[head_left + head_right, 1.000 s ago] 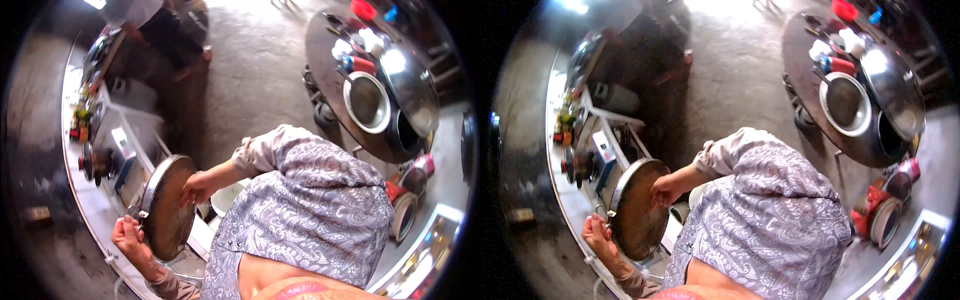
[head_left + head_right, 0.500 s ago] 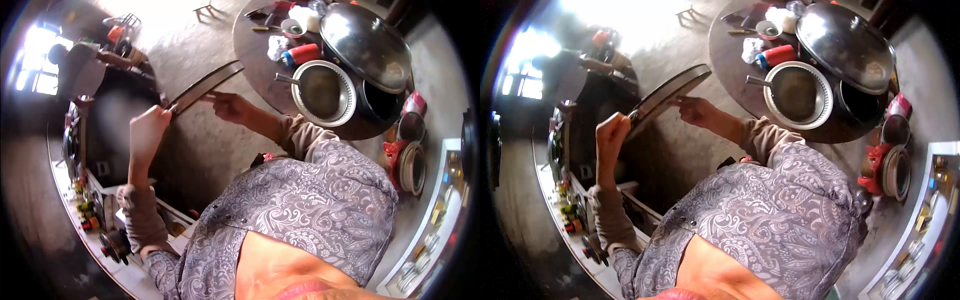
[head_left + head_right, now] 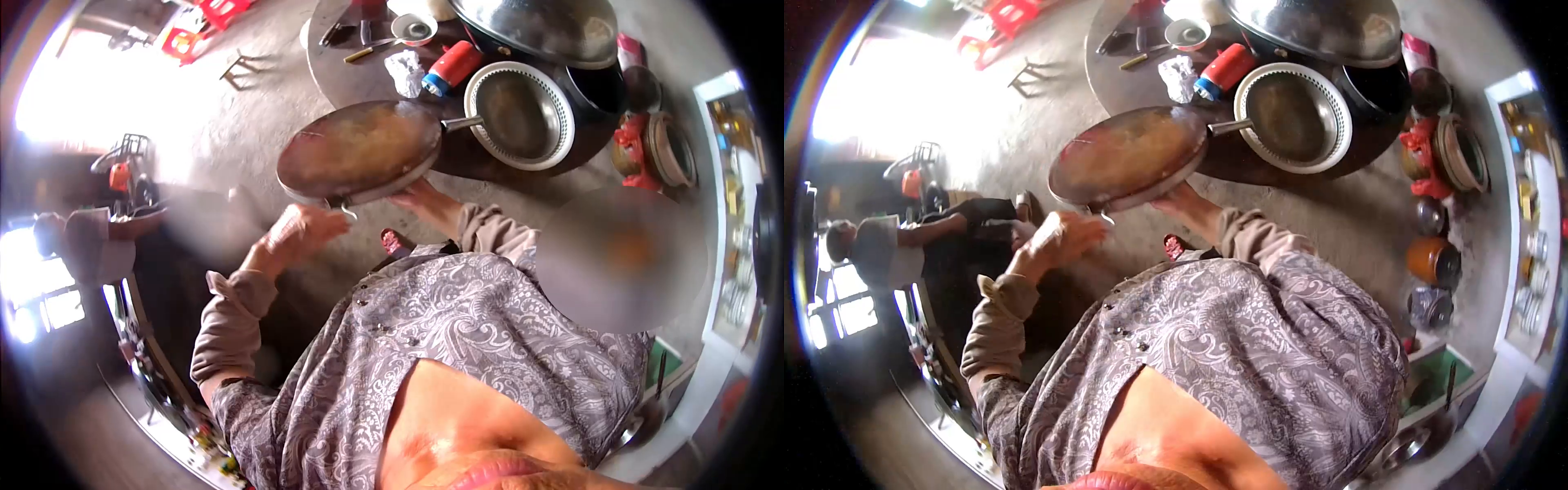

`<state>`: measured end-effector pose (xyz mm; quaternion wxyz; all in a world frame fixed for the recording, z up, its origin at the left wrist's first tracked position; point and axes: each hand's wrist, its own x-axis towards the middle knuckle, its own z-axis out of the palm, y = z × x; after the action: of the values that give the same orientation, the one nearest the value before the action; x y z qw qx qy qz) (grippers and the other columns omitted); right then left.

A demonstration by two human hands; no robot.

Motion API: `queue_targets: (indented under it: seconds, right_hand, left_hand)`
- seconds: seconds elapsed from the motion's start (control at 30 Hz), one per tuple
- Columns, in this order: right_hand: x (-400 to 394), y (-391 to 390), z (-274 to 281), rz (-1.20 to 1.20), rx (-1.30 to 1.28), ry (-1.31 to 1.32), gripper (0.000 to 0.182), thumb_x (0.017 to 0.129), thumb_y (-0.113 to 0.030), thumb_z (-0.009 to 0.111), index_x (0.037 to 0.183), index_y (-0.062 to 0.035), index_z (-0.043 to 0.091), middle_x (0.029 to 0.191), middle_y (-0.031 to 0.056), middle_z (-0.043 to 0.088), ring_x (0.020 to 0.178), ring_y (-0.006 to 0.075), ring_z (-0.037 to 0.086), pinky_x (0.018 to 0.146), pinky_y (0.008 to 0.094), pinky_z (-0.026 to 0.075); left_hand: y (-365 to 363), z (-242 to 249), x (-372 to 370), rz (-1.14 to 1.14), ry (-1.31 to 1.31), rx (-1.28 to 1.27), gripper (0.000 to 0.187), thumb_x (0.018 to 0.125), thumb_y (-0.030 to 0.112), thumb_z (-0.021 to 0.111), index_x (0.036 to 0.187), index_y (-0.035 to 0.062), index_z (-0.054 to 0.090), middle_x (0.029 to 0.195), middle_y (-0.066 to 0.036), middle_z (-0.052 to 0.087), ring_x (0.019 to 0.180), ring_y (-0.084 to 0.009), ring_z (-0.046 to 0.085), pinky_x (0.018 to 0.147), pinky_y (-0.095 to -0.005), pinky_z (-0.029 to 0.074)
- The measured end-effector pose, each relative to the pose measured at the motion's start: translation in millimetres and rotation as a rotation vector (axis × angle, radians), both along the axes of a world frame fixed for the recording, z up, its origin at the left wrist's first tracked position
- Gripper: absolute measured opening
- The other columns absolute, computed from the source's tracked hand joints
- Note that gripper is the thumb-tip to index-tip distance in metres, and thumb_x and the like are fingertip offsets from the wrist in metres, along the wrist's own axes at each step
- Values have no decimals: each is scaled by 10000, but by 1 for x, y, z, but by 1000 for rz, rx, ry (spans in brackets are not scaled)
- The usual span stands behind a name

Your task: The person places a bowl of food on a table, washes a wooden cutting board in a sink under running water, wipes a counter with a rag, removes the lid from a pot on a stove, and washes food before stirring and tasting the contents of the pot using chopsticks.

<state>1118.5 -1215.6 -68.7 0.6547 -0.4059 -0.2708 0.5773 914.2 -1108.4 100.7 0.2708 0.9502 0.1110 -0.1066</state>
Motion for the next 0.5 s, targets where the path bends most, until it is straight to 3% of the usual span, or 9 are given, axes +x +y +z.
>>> queue_targets:
  seconds: [0.03,0.07,0.13,0.2,0.27,0.3,0.37,0.47,0.5]
  right_hand:
    - [-10,-8,3,9,107,-399,263,839,-60,588,1098,-29,552,1035,62,593,920,156,563,819,303,473]
    - [-28,-5,-9,3,8,-316,246,849,-68,579,1090,-24,556,1010,65,599,887,154,564,790,304,474]
    - [-62,11,-52,2,-178,-143,218,867,-83,561,1073,-14,562,961,72,610,823,148,568,732,307,475]
    - [-74,24,-123,72,-210,435,148,874,-102,557,1001,-28,573,878,75,611,725,132,544,637,283,449]
    - [-70,28,-201,201,-46,1407,61,869,-124,566,873,-67,590,764,74,600,594,105,492,505,234,395]
    - [-63,26,-183,-88,-422,1316,116,885,-132,516,791,-74,549,653,62,579,440,82,351,406,238,301]
    - [-45,36,-159,-139,-698,985,95,889,-115,497,816,-74,543,662,68,583,436,79,363,386,237,302]
    - [-40,34,-172,-296,-1013,464,64,898,-123,489,910,-79,534,682,73,594,431,80,381,358,233,302]
    - [-42,30,-180,-347,-1071,175,107,911,-157,487,986,-87,519,703,77,601,446,83,412,363,228,327]
  left_hand:
    - [13,-20,-20,0,-64,-55,146,834,217,620,939,117,636,722,-82,612,649,-281,608,577,-368,490]
    - [27,-35,-34,-123,-167,-23,128,830,216,622,916,122,636,702,-86,602,647,-286,610,575,-365,491]
    - [61,-82,-69,-138,-183,-194,112,813,219,630,877,127,632,676,-75,585,631,-276,607,568,-365,490]
    - [92,-102,-65,-246,-248,-213,110,786,171,647,890,138,633,626,-85,563,565,-267,584,512,-362,468]
    - [114,-119,-55,-325,-272,-187,109,771,147,654,876,144,626,589,-86,542,522,-261,566,472,-361,448]
    - [122,-137,-54,-356,-268,-151,93,771,146,653,857,143,618,578,-82,532,511,-259,560,459,-363,440]
    - [136,-183,-62,-398,-206,-37,108,769,215,641,743,157,554,559,-53,516,530,-230,574,508,-367,458]
    - [154,-255,-78,-443,-78,39,77,794,185,622,761,150,563,548,-58,493,482,-243,544,424,-369,411]
    - [157,-281,-82,-450,-78,76,57,814,226,607,814,171,592,583,-51,538,494,-233,568,427,-368,432]
